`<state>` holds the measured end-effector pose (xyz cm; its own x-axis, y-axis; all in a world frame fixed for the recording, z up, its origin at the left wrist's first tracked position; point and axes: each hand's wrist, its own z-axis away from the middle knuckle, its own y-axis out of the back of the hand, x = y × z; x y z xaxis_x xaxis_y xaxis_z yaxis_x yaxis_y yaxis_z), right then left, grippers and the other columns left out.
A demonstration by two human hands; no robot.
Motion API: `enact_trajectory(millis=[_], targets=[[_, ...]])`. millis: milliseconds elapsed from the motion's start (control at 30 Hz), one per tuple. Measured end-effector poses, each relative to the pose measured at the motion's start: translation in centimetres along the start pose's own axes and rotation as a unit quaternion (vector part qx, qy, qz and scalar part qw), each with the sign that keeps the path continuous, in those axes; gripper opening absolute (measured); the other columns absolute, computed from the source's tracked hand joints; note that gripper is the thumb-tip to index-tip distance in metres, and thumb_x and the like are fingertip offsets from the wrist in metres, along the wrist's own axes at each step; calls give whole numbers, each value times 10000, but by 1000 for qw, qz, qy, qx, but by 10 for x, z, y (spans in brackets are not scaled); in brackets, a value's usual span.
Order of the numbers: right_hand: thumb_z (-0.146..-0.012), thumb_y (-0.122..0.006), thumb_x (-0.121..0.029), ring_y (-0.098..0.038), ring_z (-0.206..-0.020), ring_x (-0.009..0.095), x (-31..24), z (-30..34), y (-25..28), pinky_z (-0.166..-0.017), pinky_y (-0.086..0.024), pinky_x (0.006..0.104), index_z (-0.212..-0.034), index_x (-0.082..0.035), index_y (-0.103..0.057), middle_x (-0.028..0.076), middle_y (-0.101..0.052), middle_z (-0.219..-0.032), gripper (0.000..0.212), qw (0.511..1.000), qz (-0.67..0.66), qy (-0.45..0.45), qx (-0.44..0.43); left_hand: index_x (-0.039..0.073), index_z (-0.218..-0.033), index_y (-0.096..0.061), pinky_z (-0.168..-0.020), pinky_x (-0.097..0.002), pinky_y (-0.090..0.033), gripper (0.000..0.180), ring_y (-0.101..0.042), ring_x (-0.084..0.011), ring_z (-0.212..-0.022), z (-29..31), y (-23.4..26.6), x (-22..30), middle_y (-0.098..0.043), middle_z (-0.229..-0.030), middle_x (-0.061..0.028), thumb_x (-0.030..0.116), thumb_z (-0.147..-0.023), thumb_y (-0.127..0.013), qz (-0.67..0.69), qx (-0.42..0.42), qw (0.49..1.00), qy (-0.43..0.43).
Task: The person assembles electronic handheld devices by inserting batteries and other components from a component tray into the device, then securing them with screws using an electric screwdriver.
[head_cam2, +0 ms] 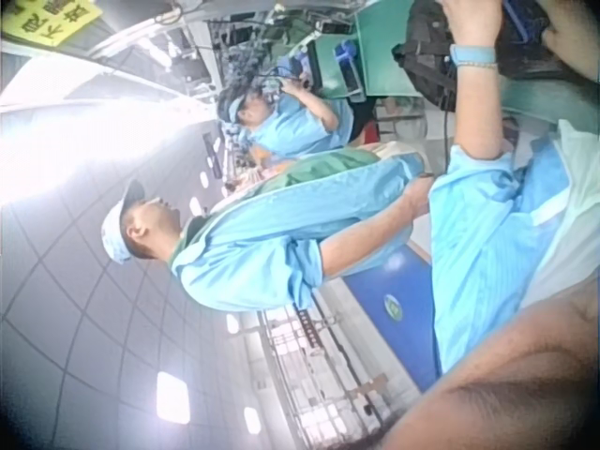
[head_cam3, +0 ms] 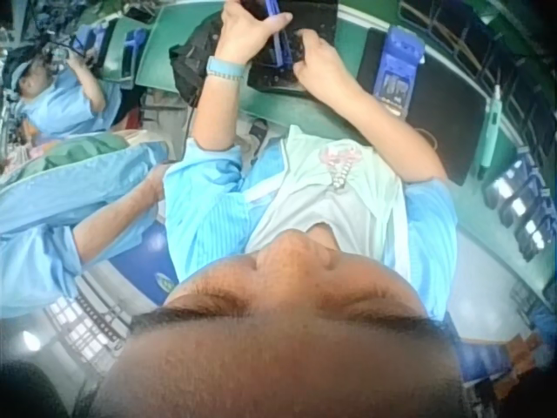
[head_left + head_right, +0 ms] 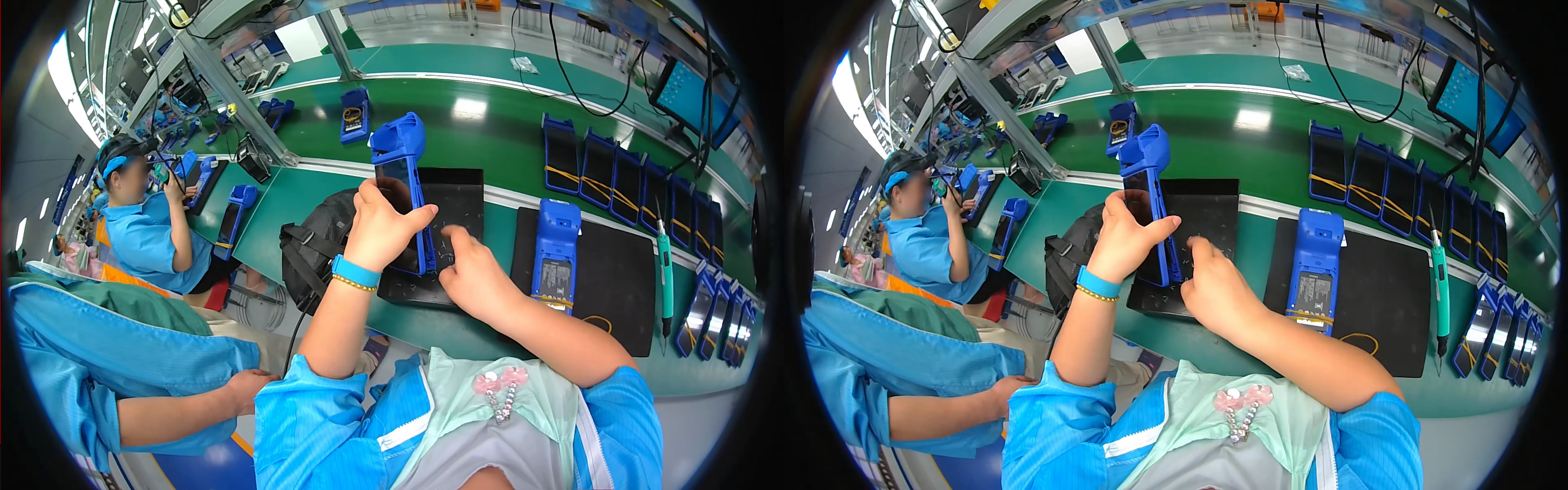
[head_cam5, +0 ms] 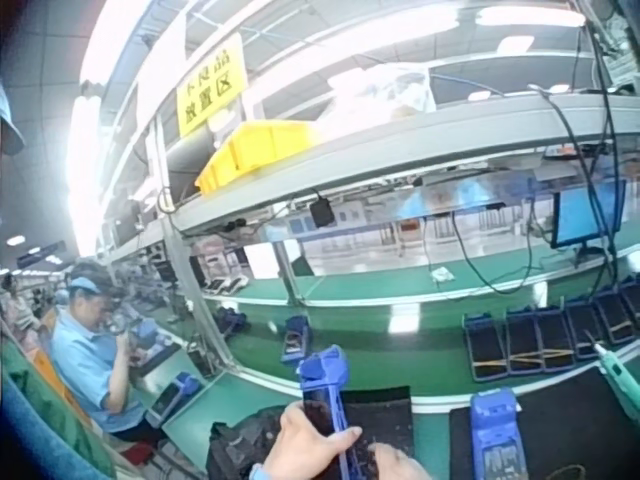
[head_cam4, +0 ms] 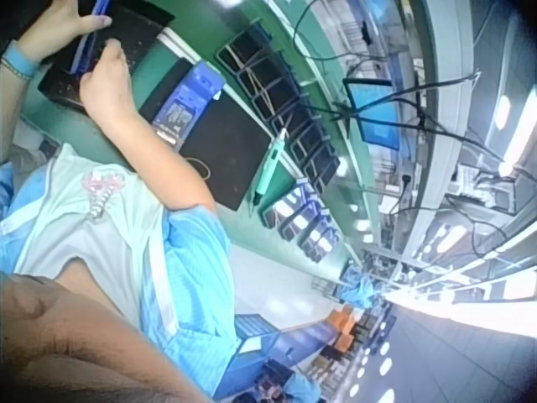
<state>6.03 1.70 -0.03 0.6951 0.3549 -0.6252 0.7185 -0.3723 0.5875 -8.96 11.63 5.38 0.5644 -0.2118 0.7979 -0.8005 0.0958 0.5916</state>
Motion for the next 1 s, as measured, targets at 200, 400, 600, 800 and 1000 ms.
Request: enact_trajectory(millis=[200,400,600,800,1000], targets=[[-917,-583,-136,-669,-694,454,-10,-28,9,-678,-554,515,-1121,90,-564,260,-662,-711,304,985,-74,-117,-106,-91,-1241,-445,-950,-405,-508,832,-570,-372,-1136,2,-5,-4,-511,-1236,-266,411,-710,-844,-31,7,999,-26],[-936,-568,-175,-660,-652,440,-10,-25,5,-609,-540,514,-893,28,-601,243,-649,-677,210,990,-53,-107,-72,-88,-1266,-418,-954,-424,-506,856,-557,-416,-1155,8,-9,3,-502,-1236,-289,413,-714,-840,-59,22,997,-46],[-943,-563,-171,-653,-604,423,-10,-22,5,-585,-538,505,-832,10,-603,229,-641,-645,216,994,-43,-86,-45,-130,-1250,-440,-941,-381,-491,828,-558,-324,-1104,10,-12,4,-530,-1199,-252,348,-722,-862,-73,47,994,-67],[-943,-559,-179,-657,-616,424,-9,-21,3,-594,-541,508,-830,9,-615,230,-646,-655,227,994,-45,-85,-45,-128,-1250,-438,-947,-388,-489,828,-554,-336,-1117,12,-9,10,-529,-1202,-259,360,-727,-854,-73,38,995,-54],[-935,-552,-194,-660,-624,425,-13,-23,2,-610,-544,514,-844,10,-630,227,-653,-665,237,991,-41,-114,-52,-69,-1243,-423,-939,-421,-512,809,-568,-410,-1114,12,-9,7,-499,-1212,-273,393,-721,-835,-80,40,993,-72]])
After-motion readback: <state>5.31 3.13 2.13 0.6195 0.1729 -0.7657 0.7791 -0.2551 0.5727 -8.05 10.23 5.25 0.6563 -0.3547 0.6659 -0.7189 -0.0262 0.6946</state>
